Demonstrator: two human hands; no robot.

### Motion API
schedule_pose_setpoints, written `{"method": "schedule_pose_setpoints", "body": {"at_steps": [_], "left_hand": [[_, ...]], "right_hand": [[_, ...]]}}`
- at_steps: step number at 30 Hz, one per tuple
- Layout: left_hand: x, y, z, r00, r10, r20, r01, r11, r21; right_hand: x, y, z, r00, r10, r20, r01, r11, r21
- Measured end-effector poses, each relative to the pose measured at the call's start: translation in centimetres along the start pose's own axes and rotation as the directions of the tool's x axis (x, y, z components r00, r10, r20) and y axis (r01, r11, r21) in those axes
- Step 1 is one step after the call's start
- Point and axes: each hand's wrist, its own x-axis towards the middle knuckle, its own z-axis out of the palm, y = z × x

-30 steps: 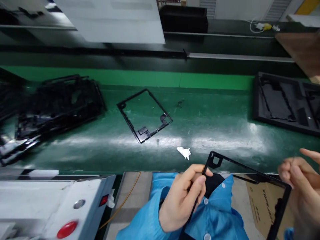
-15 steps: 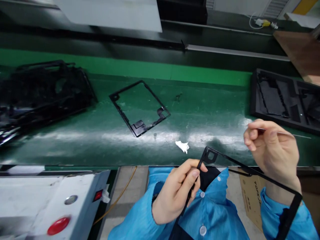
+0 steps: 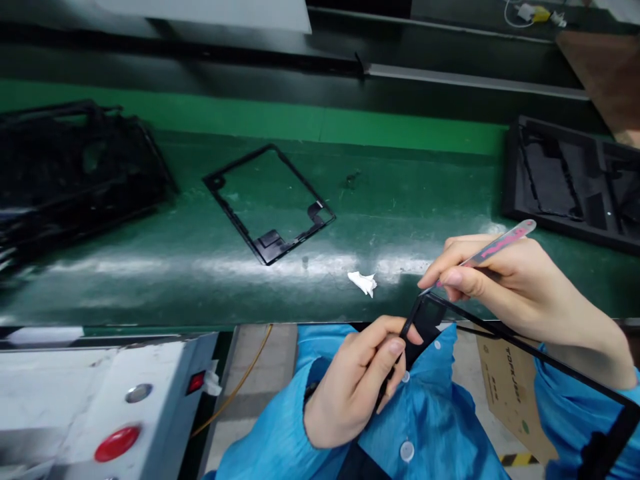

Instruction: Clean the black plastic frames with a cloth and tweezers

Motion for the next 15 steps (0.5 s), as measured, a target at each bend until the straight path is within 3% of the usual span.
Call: {"method": "schedule_pose_setpoints", "body": {"at_steps": [7, 15], "left_hand": [[-0.09, -0.16, -0.23, 0.999, 0.039, 0.023, -0.039, 0.999, 0.009], [-0.08, -0.26, -0.46, 0.999, 0.023, 0.036, -0.025, 0.998, 0.064]], "right_hand": [[0.32, 0.08, -0.23, 1.0, -0.026, 0.013, 0.027, 0.997, -0.077], [0.87, -0.56, 0.15, 0.991, -0.04, 0.126, 0.038, 0.999, 0.02]]}}
